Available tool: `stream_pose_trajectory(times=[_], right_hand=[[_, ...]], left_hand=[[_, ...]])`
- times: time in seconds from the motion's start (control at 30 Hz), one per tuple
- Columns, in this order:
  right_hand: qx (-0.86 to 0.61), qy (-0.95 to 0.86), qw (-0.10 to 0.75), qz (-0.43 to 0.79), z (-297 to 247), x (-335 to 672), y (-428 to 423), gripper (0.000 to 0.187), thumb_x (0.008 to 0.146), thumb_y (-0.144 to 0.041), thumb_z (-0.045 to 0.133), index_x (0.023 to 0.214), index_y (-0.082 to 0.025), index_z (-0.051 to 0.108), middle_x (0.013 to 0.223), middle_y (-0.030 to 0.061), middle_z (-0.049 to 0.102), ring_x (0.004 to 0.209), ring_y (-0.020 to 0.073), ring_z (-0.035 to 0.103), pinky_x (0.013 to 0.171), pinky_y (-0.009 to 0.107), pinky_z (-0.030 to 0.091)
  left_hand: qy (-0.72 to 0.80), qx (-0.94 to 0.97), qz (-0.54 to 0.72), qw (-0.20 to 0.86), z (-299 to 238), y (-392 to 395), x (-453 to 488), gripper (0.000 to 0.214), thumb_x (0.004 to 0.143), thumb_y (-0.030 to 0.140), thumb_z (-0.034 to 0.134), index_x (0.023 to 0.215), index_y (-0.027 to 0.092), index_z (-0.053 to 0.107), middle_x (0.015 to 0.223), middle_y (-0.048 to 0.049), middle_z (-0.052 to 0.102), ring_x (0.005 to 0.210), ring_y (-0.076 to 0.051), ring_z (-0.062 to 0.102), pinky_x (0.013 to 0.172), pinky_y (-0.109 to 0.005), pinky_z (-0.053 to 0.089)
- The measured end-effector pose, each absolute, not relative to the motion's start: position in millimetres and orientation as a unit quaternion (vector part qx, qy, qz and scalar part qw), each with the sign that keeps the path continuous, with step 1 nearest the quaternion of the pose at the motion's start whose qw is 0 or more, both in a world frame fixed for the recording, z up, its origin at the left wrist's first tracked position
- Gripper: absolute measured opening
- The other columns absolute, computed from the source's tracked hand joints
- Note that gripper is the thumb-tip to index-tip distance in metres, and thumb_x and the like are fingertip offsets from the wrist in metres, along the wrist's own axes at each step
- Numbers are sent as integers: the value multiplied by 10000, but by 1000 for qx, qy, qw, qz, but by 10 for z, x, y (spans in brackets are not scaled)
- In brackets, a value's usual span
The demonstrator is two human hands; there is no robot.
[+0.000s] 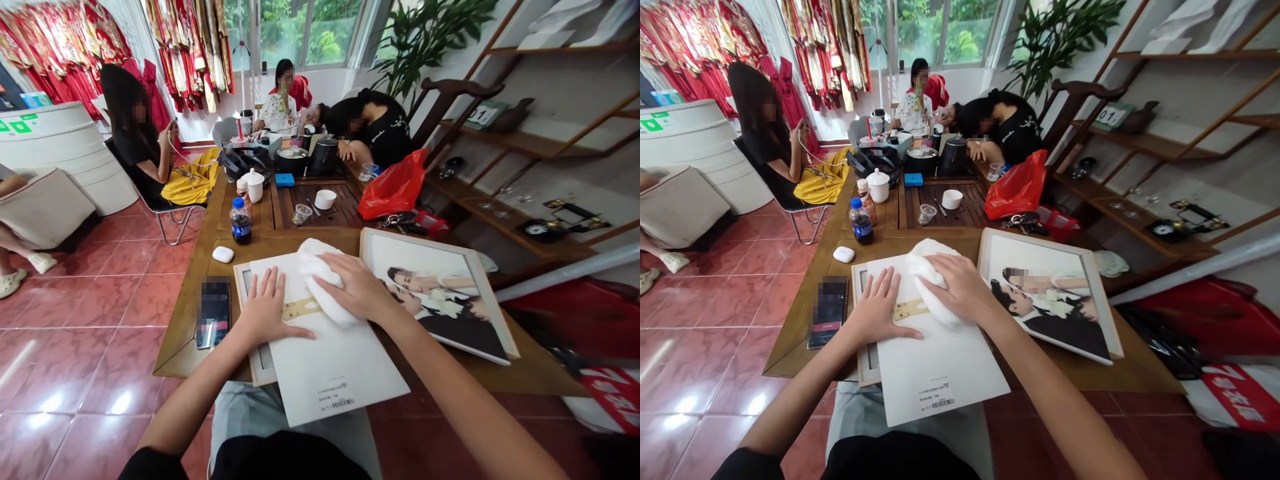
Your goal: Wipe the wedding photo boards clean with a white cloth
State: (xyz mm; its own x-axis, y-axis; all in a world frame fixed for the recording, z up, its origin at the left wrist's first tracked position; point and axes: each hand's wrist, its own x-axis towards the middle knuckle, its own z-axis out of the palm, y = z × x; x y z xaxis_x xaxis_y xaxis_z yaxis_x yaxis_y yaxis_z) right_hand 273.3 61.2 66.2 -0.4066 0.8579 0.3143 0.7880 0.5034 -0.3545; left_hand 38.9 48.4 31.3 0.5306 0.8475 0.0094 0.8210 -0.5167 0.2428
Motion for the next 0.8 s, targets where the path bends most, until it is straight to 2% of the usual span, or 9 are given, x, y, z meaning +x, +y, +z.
stream_pose_trajectory(times=[0.1,0.23,0.37,0.53,0.8], right_hand=[[-454,-865,190,96,648,2564,897,517,997,-544,451,1374,-230,610,1418,118,628,1382,349,499,1155,639,307],[-420,-888,149,116,592,2528,912,508,982,-571,475,1357,-266,635,1409,87,642,1400,356,479,1141,660,299],[-401,-899,126,123,593,2632,642,462,977,-556,507,1326,-295,661,1420,72,636,1414,357,458,1144,646,286],[-372,-918,110,82,589,2747,233,419,1001,-505,499,1325,-290,654,1477,73,587,1437,367,420,1127,672,264],[-361,-923,120,62,510,2975,-287,387,976,-428,553,1325,-284,638,1437,78,622,1416,352,462,1106,646,333]], left_hand=[[478,870,68,103,314,478,378,1397,644,1034,383,1591,19,232,1670,-266,145,1579,-382,67,1269,-606,62],[476,869,84,103,305,474,371,1365,630,1037,401,1554,34,337,1667,-261,175,1581,-375,77,1274,-594,63],[485,864,89,101,291,474,382,1348,642,1019,439,1591,76,269,1680,-238,132,1580,-371,99,1269,-595,87],[495,862,53,100,315,483,394,1304,701,966,459,1600,52,224,1685,-234,98,1585,-356,75,1273,-575,81],[489,867,32,93,312,493,405,1303,723,938,465,1613,39,155,1685,-242,74,1582,-376,57,1269,-580,58]])
